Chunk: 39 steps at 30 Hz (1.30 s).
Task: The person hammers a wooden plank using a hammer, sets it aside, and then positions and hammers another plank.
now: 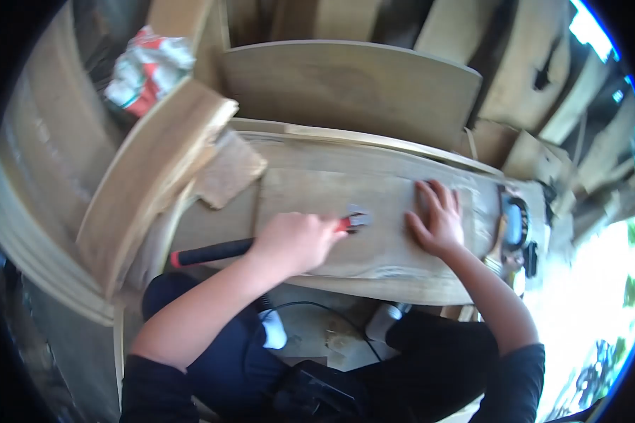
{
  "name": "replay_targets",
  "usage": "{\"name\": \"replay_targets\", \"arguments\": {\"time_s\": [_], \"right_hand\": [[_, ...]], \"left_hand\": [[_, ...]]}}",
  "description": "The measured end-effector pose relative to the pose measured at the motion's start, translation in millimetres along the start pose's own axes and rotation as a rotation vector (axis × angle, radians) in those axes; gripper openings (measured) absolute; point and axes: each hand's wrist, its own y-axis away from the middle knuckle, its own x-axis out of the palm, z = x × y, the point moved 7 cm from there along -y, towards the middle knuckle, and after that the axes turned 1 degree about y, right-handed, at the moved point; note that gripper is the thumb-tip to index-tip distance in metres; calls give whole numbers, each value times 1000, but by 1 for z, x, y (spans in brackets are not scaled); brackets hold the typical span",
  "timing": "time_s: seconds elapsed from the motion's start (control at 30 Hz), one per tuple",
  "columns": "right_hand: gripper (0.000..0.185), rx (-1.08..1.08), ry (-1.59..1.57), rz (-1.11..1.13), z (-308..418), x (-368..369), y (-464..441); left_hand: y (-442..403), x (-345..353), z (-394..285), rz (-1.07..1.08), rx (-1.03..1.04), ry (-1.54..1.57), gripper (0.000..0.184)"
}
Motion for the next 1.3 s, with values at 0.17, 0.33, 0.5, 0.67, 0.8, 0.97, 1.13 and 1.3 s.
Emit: {"name": "replay_targets", "arguments": {"time_s": [0.17, 0.33, 0.5, 0.67, 0.8, 0.97, 1.13, 1.3], "right_hand": [[69, -29, 13, -25, -2, 4, -3], [69, -29, 41, -27, -6, 8, -3], [69, -30, 48, -35, -6, 7, -3], [69, -33, 58, -37, -7, 9, -2], [69, -33, 78, -42, -7, 7, -2], [68, -56, 52, -24, -11, 5, 8], [66, -81, -4, 46, -34, -17, 32], [68, 207, 1, 51, -89, -32, 58]], "left_hand": [[-5, -1, 13, -133, -62, 42, 35], [-10, -8, 11, -162, -60, -10, 38], [-19, -4, 24, -168, -165, -7, 37], [-28, -13, 23, -220, -134, 26, 38], [-37, -7, 29, -175, -182, 103, 32], [-41, -6, 28, -149, -61, 245, 25], [-36, 1, 29, -102, -38, 220, 26], [-37, -19, 24, -198, -2, -1, 31]]}}
